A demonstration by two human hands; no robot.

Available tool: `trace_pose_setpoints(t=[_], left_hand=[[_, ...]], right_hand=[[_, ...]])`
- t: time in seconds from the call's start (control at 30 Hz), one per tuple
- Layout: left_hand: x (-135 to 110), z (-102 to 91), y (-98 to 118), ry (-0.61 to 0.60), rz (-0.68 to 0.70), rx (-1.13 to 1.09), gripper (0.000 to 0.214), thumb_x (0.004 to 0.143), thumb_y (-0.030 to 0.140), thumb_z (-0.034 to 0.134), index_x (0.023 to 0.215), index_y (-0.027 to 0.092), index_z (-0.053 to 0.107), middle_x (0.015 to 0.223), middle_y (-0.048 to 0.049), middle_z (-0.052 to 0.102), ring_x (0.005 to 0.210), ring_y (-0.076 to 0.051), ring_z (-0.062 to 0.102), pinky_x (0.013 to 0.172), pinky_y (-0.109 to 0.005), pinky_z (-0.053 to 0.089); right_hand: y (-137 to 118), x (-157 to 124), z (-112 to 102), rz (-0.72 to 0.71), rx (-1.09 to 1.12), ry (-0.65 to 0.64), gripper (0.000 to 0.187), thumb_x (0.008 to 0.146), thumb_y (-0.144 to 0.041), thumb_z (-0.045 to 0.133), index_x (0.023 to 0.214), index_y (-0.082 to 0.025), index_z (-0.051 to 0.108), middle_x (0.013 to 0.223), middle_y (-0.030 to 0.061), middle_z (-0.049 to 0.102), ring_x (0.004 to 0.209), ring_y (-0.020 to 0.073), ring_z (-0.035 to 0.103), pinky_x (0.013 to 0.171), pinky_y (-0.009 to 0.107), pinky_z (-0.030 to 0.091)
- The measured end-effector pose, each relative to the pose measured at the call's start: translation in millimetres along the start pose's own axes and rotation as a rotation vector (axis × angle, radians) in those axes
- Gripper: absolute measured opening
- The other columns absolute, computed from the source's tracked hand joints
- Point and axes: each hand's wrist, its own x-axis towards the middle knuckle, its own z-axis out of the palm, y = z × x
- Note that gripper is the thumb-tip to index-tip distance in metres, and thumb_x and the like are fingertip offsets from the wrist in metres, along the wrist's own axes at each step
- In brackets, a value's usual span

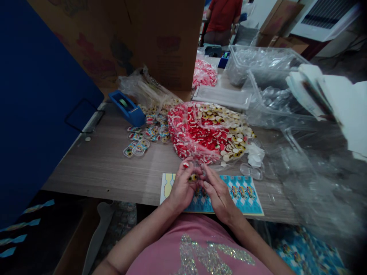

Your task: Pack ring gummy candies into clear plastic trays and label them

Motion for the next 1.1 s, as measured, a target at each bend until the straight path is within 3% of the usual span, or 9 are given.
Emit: trace_pose_setpoints(t=[0.1,0.27,0.47,0.67,0.8,0.87,0.93,1.03,1.1], left_hand=[[4.7,-0.1,-2.9,0.048,-0.024,-0.110,0.042,0.081,0.050,0.067,0.111,0.022,0.057,0.080,-0.0014,0.068,0.078,-0.016,0.066,0.068,-0.027,0.053],[9.5,-0.6,-5.5,0.045,-0.052,-0.177,0.036,0.083,0.050,0.063,0.102,0.020,0.065,0.100,-0.0058,0.071,0.101,-0.020,0.066,0.081,-0.029,0.054],[3.1,0.6,-2.5,0.053,-0.017,-0.091,0.048,0.081,0.057,0.063,0.117,0.025,0.060,0.099,-0.0046,0.071,0.093,-0.019,0.068,0.075,-0.028,0.055],[-1.4,-3.6,-1.8,-0.064,-0.026,-0.039,0.062,0.082,0.057,0.063,0.134,0.027,0.048,0.102,-0.0066,0.071,0.087,-0.020,0.069,0.074,-0.030,0.054],[-4.5,-17.0,5.8,-0.160,-0.114,0.106,0.067,0.082,0.038,0.068,0.141,0.026,0.039,0.092,-0.0055,0.071,0.067,-0.016,0.068,0.054,-0.023,0.050],[-7.3,-21.2,10.5,-0.262,-0.197,0.185,0.076,0.080,0.029,0.070,0.146,0.028,0.032,0.082,-0.0038,0.070,0.057,-0.016,0.067,0.042,-0.019,0.042],[-10.1,-21.0,14.1,-0.357,-0.264,0.244,0.084,0.076,0.021,0.071,0.147,0.032,0.027,0.081,-0.0040,0.069,0.055,-0.018,0.068,0.039,-0.017,0.038],[-11.5,-15.6,18.2,-0.425,-0.325,0.306,0.081,0.073,0.019,0.074,0.143,0.033,0.036,0.090,-0.0070,0.071,0.063,-0.022,0.072,0.042,-0.019,0.044],[-9.4,-13.6,21.0,-0.411,-0.318,0.327,0.076,0.071,0.020,0.076,0.138,0.031,0.043,0.094,-0.0078,0.071,0.069,-0.025,0.073,0.047,-0.024,0.050]], right_hand=[[0.0,6.4,10.0,-0.107,-0.248,0.128,0.056,0.097,-0.033,0.042,0.151,-0.023,0.030,0.147,0.0129,0.046,0.133,0.0286,0.045,0.108,0.052,0.040],[-10.9,13.0,20.8,-0.170,-0.671,0.062,0.052,0.095,-0.034,0.047,0.141,-0.011,0.046,0.141,0.0229,0.051,0.110,0.0364,0.059,0.086,0.052,0.047],[-34.5,4.5,18.3,-0.236,-0.747,-0.013,0.050,0.093,-0.026,0.046,0.140,-0.009,0.045,0.133,0.0230,0.057,0.113,0.0357,0.055,0.087,0.052,0.038],[-49.7,9.8,4.9,-0.273,-0.787,-0.082,0.045,0.091,-0.029,0.053,0.133,-0.013,0.054,0.108,0.0173,0.067,0.098,0.0317,0.054,0.077,0.045,0.036],[-46.1,21.3,-21.2,-0.288,-0.623,-0.140,0.029,0.090,-0.035,0.059,0.115,-0.024,0.067,0.102,0.0099,0.065,0.097,0.0273,0.053,0.081,0.044,0.039],[-40.8,30.1,-34.3,-0.263,-0.432,-0.113,0.023,0.090,-0.033,0.057,0.109,-0.027,0.070,0.104,0.0075,0.065,0.099,0.0250,0.054,0.085,0.043,0.042],[-35.3,39.2,-41.0,-0.185,-0.197,-0.098,0.028,0.088,-0.028,0.058,0.115,-0.027,0.067,0.107,0.0063,0.065,0.100,0.0228,0.057,0.086,0.041,0.046],[-30.2,49.1,-37.5,0.011,0.224,-0.208,0.041,0.081,-0.026,0.062,0.122,-0.024,0.062,0.094,0.0031,0.069,0.082,0.0170,0.063,0.071,0.032,0.052],[-28.1,52.4,-31.6,0.141,0.488,-0.209,0.044,0.077,-0.025,0.065,0.121,-0.023,0.062,0.076,-0.0014,0.066,0.064,0.0124,0.060,0.057,0.027,0.049]])
